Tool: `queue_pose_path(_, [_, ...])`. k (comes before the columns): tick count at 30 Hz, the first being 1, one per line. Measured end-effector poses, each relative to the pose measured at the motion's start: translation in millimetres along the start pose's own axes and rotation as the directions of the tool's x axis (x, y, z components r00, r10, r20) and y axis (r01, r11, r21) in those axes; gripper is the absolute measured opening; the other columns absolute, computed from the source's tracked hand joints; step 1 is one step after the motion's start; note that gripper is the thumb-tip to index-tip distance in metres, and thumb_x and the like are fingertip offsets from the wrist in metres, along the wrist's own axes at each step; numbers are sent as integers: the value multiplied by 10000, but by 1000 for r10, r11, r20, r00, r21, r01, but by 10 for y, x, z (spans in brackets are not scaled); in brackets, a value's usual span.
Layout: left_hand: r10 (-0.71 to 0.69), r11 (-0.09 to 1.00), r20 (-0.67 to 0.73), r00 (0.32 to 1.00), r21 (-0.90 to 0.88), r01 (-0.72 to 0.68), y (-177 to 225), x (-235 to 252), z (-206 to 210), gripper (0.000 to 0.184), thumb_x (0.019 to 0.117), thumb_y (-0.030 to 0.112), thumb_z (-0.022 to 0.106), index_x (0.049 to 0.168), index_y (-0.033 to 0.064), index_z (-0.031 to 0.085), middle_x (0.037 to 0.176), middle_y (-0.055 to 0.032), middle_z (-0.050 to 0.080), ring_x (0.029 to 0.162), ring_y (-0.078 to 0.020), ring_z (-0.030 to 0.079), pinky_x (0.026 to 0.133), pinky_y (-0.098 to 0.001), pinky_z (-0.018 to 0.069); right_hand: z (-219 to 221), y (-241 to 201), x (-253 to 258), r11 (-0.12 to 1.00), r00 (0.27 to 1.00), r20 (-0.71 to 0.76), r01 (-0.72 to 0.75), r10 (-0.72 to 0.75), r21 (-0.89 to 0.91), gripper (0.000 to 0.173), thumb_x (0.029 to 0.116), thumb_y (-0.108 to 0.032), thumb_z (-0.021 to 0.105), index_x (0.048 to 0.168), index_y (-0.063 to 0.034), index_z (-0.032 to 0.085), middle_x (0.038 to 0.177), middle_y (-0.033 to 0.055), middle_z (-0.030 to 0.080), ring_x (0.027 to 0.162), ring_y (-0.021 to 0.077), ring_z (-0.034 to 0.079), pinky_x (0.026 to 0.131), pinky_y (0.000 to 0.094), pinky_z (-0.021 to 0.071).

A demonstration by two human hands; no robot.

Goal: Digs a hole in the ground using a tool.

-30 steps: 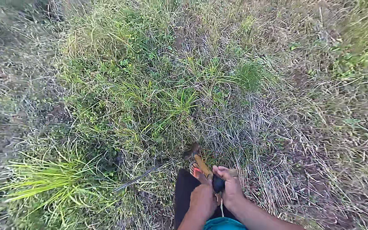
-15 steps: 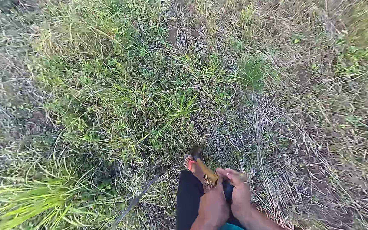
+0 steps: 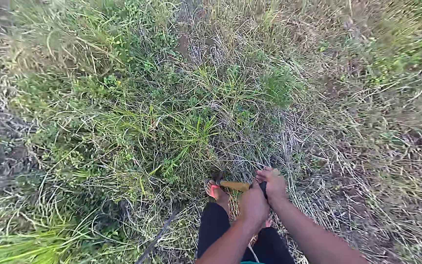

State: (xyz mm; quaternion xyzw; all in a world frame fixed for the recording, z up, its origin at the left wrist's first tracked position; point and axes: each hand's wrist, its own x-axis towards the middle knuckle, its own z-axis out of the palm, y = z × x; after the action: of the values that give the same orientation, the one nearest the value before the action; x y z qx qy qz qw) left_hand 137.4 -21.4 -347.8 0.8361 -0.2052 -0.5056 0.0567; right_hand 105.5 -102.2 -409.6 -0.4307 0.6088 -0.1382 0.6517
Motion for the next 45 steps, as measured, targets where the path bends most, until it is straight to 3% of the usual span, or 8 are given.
queue_pose_path(7, [285,950,328,901,-219,-221,140,-431,2001,1093,891,251,761,1662,118,-3,1215,-254,685,1047,-400,712,920,-617,566,-2119,1039,-255,882,988,-123,-137,91,-450,568,979,-203,630,1453,34,426,1195,271,661,1011,385,700,891,589,577])
queue_pose_path(11, [245,969,457,855,-136,-206,-12,-378,2522,837,876,195,715,1582,25,299,1252,-269,662,1138,-421,667,960,-636,529,-2841,1753,-370,810,928,-298,-347,223,-473,469,982,-182,618,1352,80,497,1227,298,627,1109,400,654,956,592,533])
queue_pose_path(18, [191,972,438,878,-208,-108,-288,-675,1606,1317,758,320,883,1643,50,-54,1388,-284,586,1196,-408,652,1011,-615,526,-1763,1095,-698,970,991,-72,-128,115,-207,474,920,-226,735,1285,40,592,1075,180,718,957,270,725,884,481,610])
queue_pose_path(22, [38,954,200,979,-298,24,-471,-662,994,1116,848,263,786,1668,170,34,1116,-186,725,993,-357,724,882,-609,582,-758,686,-768,1000,999,-39,-29,29,3,482,966,-122,662,1373,49,467,1074,167,741,951,247,748,883,430,622])
queue_pose_path(29, [90,941,196,976,-337,-19,-623,-90,139,1112,813,181,789,1645,69,60,1128,-250,695,980,-414,711,848,-630,569,205,352,-392,995,994,-101,34,-43,-95,494,970,-56,585,1420,29,399,1076,163,734,906,247,755,841,429,635])
queue_pose_path(35, [290,887,350,891,-448,-113,-146,-8,350,1134,866,185,798,1611,-40,-26,1198,-324,650,1065,-416,691,967,-564,544,-660,533,-7,937,986,-167,-53,-6,-346,556,964,-127,647,1445,34,420,1092,222,693,870,305,740,826,504,627])
queue_pose_path(38, [359,884,437,824,-442,-151,-62,358,1025,1116,892,209,778,1637,3,-27,1180,-299,679,1091,-420,687,1000,-588,520,-1460,919,304,884,982,-190,-108,23,-456,510,1000,-131,578,1460,29,427,1109,240,708,902,336,737,845,541,601])
queue_pose_path(45, [119,858,490,864,-489,159,-230,578,1963,1113,916,467,727,1648,45,4,1264,-228,678,1131,-336,693,1018,-555,538,-2173,1182,881,840,959,-238,-253,152,-480,466,1036,-211,545,1449,-16,448,1101,195,734,924,323,753,860,542,615])
